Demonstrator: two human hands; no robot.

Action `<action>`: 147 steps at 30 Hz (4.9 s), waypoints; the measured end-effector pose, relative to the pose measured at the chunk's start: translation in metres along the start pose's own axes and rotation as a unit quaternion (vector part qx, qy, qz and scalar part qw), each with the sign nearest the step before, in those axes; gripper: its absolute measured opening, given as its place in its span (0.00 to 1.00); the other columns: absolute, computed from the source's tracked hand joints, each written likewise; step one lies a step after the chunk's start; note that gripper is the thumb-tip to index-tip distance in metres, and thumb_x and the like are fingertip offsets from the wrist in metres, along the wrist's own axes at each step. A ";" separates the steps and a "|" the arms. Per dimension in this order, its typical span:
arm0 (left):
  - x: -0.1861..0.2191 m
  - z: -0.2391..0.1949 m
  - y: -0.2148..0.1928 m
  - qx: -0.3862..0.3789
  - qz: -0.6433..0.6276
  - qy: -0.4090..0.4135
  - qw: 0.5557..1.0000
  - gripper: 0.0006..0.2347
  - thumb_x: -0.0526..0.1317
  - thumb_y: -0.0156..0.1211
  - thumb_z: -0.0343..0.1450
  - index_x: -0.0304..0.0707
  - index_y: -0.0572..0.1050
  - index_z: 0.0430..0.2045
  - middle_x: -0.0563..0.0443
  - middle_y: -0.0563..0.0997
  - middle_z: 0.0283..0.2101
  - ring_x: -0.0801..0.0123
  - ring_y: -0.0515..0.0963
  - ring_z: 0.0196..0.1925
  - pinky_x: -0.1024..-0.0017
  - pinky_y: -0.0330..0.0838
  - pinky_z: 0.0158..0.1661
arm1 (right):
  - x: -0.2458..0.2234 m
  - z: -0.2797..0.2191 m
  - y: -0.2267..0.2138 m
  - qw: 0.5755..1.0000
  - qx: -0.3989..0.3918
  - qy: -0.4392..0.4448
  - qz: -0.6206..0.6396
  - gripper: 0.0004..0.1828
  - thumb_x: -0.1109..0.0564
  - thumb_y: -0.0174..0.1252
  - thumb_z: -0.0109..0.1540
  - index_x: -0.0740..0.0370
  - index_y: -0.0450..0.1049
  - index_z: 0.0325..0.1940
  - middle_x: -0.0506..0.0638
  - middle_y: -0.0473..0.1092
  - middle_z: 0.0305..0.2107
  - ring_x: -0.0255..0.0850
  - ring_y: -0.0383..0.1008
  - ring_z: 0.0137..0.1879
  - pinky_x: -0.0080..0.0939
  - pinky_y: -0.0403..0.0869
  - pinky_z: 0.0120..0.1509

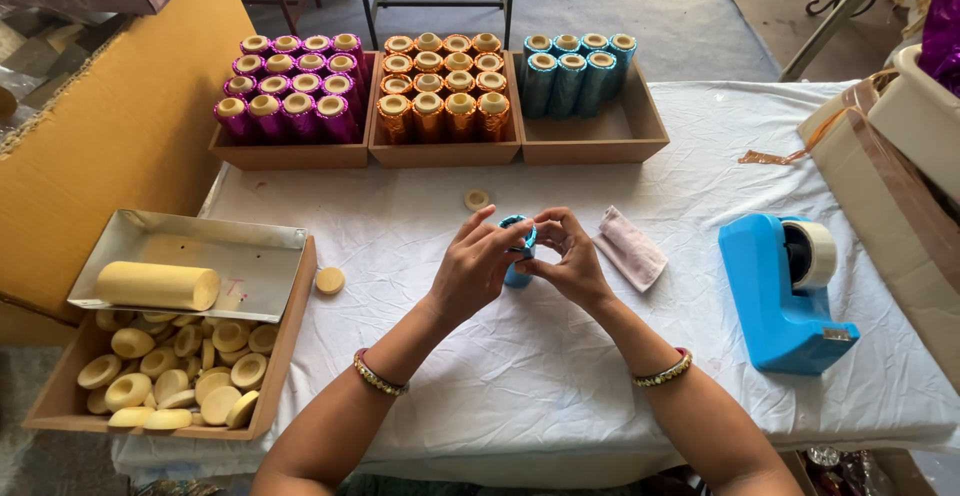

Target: The person wraps a teal foil sheet around a cylindrical candle, secures it with tape, and places it in a box. They then pick up a beige candle and wipe it with a cloth.

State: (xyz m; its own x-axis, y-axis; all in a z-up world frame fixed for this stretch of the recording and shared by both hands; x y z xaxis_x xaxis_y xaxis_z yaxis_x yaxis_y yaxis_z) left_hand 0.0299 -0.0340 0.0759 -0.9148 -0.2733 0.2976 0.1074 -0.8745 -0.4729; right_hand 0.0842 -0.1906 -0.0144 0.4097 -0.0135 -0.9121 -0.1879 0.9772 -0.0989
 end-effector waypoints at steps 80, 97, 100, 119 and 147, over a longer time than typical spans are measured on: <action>-0.006 0.002 0.006 -0.076 0.015 -0.023 0.997 0.16 0.36 0.57 0.74 0.44 0.73 0.58 0.52 0.83 0.38 0.65 0.84 0.45 0.50 0.51 0.77 | 0.009 -0.001 -0.001 1.000 -0.006 0.007 0.007 0.36 0.63 0.75 0.54 0.60 0.61 0.59 0.51 0.75 0.45 0.39 0.76 0.56 0.43 0.74 0.68; 0.004 -0.003 0.022 -0.109 0.062 0.000 0.992 0.27 0.51 0.62 0.74 0.36 0.66 0.64 0.48 0.78 0.60 0.58 0.76 0.65 0.51 0.48 0.76 | 0.002 -0.003 0.000 1.000 0.001 0.004 -0.001 0.34 0.66 0.73 0.53 0.61 0.62 0.57 0.54 0.75 0.46 0.41 0.77 0.58 0.43 0.74 0.69; 0.007 0.003 0.017 -0.097 0.067 0.004 0.993 0.27 0.53 0.61 0.73 0.36 0.67 0.63 0.47 0.80 0.57 0.58 0.78 0.61 0.52 0.48 0.76 | 0.000 -0.002 0.001 1.000 -0.002 -0.005 0.006 0.34 0.65 0.73 0.54 0.61 0.61 0.58 0.53 0.75 0.47 0.41 0.77 0.59 0.44 0.74 0.69; -0.007 0.010 -0.021 0.045 -0.077 -0.011 0.996 0.21 0.48 0.54 0.77 0.35 0.65 0.61 0.39 0.74 0.55 0.54 0.77 0.58 0.54 0.55 0.74 | 0.008 0.001 -0.003 0.999 -0.007 0.014 0.035 0.39 0.61 0.74 0.54 0.61 0.61 0.64 0.51 0.75 0.48 0.38 0.76 0.57 0.42 0.73 0.70; -0.154 -0.061 0.018 -0.042 0.011 -0.347 0.937 0.15 0.50 0.60 0.72 0.41 0.81 0.45 0.49 0.79 0.47 0.58 0.74 0.54 0.63 0.69 0.54 | 0.035 0.061 -0.067 0.993 0.119 -0.007 0.005 0.36 0.61 0.73 0.57 0.60 0.61 0.63 0.49 0.74 0.45 0.35 0.76 0.54 0.37 0.77 0.62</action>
State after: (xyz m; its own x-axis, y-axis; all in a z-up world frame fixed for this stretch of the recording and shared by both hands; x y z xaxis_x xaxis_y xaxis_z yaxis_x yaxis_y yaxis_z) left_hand 0.1485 0.0166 -0.0289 -0.4365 -0.5101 0.7411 0.0652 -0.8395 -0.5394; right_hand 0.1653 -0.2441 -0.0151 0.4223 -0.0030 -0.9064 0.0232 0.9997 0.0075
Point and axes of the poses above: each hand's wrist, its own z-axis towards the middle knuckle, its own y-axis out of the palm, x = y × z, the point moved 9 cm from there along z, towards the middle knuckle
